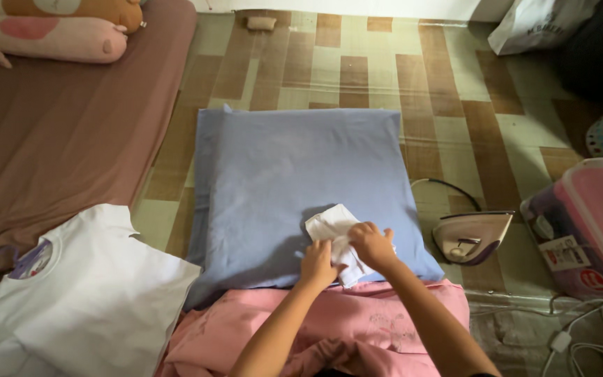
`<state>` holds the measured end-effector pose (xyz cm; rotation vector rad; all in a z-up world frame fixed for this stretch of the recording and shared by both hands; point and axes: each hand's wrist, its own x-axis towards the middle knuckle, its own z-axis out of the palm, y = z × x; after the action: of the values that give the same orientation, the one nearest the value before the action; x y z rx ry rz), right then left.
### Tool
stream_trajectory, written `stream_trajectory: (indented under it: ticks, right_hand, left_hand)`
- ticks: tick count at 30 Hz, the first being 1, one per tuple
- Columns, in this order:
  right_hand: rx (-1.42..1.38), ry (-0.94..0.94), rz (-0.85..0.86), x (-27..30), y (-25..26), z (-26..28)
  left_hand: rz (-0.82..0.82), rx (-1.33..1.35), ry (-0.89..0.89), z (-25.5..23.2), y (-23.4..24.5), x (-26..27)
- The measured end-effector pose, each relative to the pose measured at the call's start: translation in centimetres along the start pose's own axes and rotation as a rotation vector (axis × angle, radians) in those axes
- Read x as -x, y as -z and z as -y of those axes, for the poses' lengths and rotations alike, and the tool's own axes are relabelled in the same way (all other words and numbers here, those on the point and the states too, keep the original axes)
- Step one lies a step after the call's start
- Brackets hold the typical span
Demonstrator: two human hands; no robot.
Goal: The person irons a white shirt on a pillow on the floor, places it on a hanger, and then irons and folds another white garment.
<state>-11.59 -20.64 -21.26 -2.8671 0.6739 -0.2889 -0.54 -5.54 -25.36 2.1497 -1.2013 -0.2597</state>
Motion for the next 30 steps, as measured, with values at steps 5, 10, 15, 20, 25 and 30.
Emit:
stream_trajectory:
  ticks: [5, 10, 15, 20, 25, 30]
  right_hand:
    - [-0.528, -0.075, 0.003, -2.9, 2.7, -0.9]
    - [-0.397, -0.048, -0.046, -4.5, 8.0, 0.4]
    - [-0.201, 0.008, -0.361, -7.1, 11.7, -2.1]
    - [-1.754, -0.079, -0.131, -6.5, 16.4, -1.7]
    - [-1.083, -0.034, -0.392, -6.1, 18.2, 3.1]
    - [-0.896, -0.108, -0.476, -6.0, 17.1, 4.9]
  left_hand:
    - [-0.183, 0.314, -0.094, 1.0, 1.4, -4.7]
    - [-0.321, 0.439, 0.02, -0.6, 8.4, -9.5]
    - [-0.398, 0.683, -0.177, -3.4, 17.7, -9.8]
    - [-0.458, 0.887, -0.088, -4.8, 23.2, -8.2]
    - [-0.766, 0.205, -0.524, -5.5, 26.9, -6.2]
    - [-0.778, -0.15, -0.456, -5.3, 28.3, -5.4]
